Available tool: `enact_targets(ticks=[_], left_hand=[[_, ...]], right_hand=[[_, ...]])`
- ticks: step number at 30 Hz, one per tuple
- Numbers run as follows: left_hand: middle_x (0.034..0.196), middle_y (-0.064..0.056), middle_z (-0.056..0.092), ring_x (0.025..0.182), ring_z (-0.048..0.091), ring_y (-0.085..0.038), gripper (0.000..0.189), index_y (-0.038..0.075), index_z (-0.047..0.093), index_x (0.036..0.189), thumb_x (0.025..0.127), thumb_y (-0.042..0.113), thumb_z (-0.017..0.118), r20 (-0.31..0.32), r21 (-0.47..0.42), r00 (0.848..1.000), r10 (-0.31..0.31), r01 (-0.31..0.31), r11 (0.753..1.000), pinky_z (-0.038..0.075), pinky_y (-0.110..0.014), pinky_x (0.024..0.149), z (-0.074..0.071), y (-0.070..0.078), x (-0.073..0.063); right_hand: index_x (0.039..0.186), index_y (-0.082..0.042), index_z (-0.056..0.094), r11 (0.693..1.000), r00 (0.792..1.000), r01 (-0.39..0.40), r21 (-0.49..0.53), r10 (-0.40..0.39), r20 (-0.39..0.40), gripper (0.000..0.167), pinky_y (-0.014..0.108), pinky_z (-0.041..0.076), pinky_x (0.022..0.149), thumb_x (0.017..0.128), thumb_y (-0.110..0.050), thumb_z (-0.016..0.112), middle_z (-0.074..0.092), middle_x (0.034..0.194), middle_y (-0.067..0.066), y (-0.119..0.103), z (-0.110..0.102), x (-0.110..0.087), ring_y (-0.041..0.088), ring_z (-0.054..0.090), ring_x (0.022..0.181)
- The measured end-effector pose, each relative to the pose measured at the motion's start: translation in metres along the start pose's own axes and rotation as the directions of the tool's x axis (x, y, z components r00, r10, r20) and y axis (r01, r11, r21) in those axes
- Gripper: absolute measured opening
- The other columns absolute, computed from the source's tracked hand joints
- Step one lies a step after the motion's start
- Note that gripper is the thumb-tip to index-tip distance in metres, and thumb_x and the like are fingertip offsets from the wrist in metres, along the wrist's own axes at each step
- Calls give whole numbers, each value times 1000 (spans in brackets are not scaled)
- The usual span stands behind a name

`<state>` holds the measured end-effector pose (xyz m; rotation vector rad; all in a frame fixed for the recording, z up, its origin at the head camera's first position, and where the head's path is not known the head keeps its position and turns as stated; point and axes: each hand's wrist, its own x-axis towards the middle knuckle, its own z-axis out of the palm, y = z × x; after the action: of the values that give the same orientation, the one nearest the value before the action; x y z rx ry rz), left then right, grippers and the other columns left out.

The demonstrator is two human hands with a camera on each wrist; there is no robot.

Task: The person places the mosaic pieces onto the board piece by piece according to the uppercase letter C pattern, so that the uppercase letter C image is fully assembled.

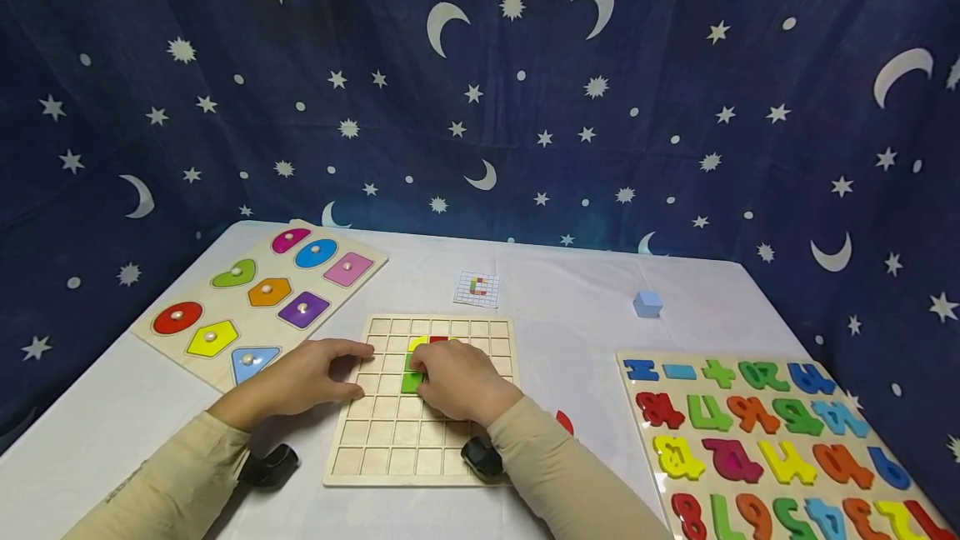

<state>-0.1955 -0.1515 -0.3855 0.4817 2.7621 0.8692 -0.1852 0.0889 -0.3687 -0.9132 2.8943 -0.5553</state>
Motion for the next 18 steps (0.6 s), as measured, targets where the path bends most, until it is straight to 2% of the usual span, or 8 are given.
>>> enact_targets(ticks=[18], left_hand=[[134,-8,62,131,51,-32,55,11,66,131,80,17,85,2,-8,1000,6,-6,1000,39,-50,110,0,-1,0]], right_hand=[[102,-12,71,1000,1000,1,-19,-1,-18,16,34,53,79,86,-13,73,70,96,-4,-1,2,1,13,61,83]])
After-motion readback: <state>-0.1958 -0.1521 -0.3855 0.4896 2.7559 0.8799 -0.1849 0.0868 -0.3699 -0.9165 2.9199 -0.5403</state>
